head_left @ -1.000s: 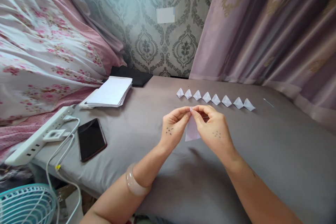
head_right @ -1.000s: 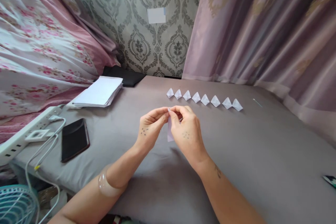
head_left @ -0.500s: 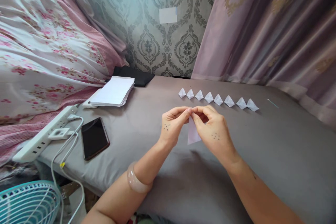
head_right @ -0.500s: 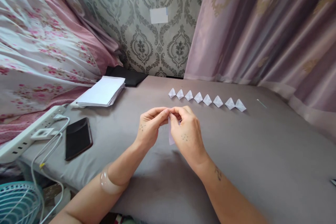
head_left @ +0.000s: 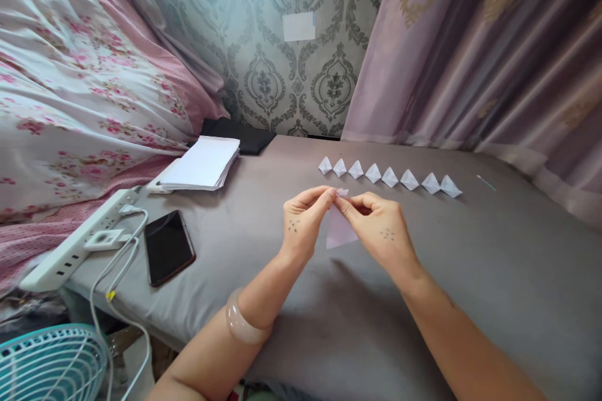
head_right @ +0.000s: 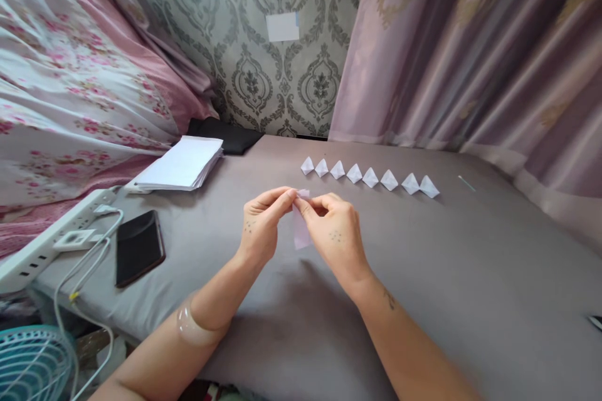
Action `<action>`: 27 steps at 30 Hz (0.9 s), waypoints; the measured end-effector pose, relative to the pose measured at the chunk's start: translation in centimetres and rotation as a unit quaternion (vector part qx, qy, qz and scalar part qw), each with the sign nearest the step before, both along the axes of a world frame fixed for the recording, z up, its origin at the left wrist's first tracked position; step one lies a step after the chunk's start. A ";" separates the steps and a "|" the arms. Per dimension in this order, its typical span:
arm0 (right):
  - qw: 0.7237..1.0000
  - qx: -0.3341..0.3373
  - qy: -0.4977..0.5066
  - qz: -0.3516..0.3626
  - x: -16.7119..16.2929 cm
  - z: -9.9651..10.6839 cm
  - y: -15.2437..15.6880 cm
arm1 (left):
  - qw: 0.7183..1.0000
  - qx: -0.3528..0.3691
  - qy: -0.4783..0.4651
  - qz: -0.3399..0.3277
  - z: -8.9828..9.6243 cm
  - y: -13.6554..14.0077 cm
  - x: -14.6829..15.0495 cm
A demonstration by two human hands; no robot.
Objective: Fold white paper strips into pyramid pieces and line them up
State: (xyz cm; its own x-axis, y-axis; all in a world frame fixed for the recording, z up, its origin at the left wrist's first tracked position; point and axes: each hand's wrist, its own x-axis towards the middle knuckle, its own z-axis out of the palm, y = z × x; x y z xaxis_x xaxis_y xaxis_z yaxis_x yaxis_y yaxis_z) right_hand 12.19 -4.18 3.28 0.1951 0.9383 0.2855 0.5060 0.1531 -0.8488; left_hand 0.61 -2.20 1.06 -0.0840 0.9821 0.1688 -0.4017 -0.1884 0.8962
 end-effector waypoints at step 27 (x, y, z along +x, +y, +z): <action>0.981 -0.074 0.122 0.134 0.4 -0.7 0.9 | 0.991 -0.048 -0.075 -0.102 0.1 1.3 -1.1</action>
